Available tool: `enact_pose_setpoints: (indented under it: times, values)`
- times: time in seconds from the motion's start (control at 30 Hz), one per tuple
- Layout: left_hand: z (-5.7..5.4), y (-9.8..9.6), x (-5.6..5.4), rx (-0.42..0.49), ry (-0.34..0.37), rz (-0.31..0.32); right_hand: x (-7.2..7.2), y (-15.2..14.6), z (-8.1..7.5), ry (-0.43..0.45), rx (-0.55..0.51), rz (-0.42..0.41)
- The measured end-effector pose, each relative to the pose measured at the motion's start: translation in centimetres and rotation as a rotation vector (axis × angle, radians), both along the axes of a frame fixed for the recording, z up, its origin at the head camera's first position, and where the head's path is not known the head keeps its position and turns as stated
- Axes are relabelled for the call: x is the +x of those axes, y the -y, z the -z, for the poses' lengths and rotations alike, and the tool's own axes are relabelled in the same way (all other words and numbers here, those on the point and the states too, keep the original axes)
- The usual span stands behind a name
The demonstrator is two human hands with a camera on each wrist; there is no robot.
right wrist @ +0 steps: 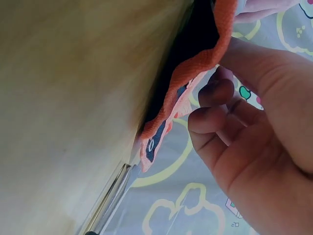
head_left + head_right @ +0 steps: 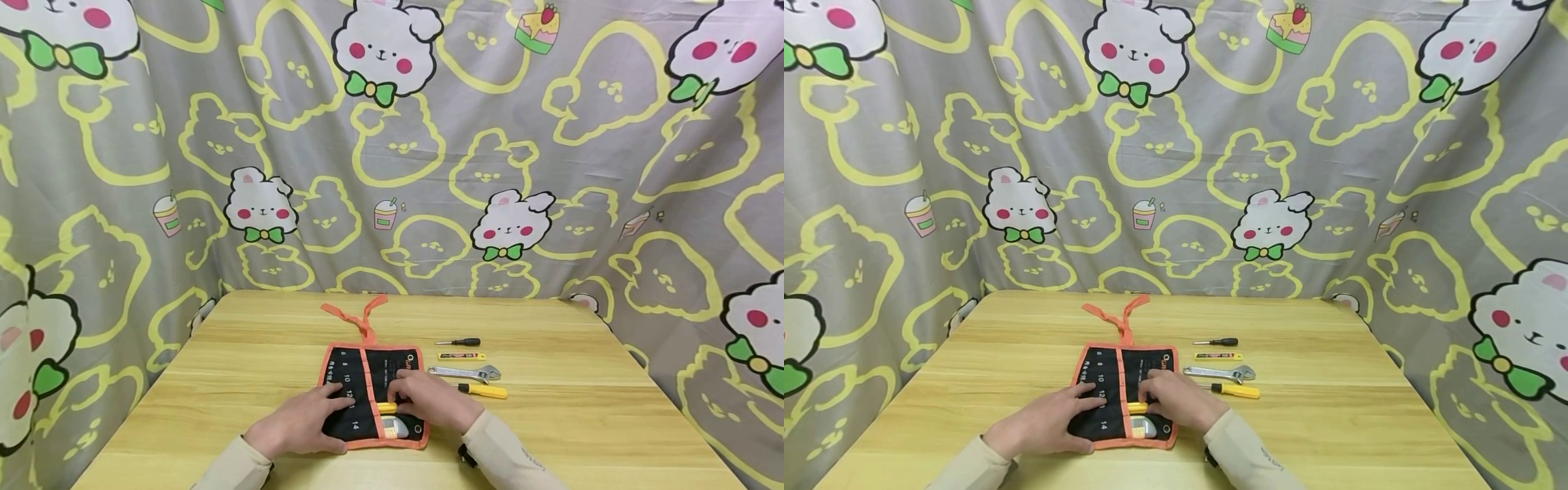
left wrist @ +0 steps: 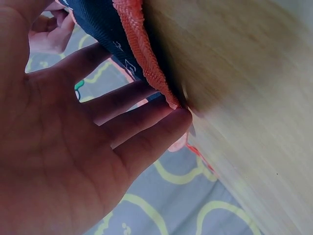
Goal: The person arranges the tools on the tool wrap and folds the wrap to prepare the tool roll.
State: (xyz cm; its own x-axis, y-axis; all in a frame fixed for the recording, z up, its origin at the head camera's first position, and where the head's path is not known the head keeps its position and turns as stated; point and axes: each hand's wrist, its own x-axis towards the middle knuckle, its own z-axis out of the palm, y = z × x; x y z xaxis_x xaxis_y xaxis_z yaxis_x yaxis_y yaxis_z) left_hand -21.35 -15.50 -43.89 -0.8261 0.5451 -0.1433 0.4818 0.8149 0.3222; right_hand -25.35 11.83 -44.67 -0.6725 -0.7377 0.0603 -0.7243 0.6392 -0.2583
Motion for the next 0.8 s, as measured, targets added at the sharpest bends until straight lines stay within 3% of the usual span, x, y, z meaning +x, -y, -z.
enact_pose_setpoints:
  times: [0.8]
  values:
    - [-0.1,-0.1,0.1,0.002,0.017,-0.015,0.6,1.2,-0.3,-0.051,0.061,-0.007]
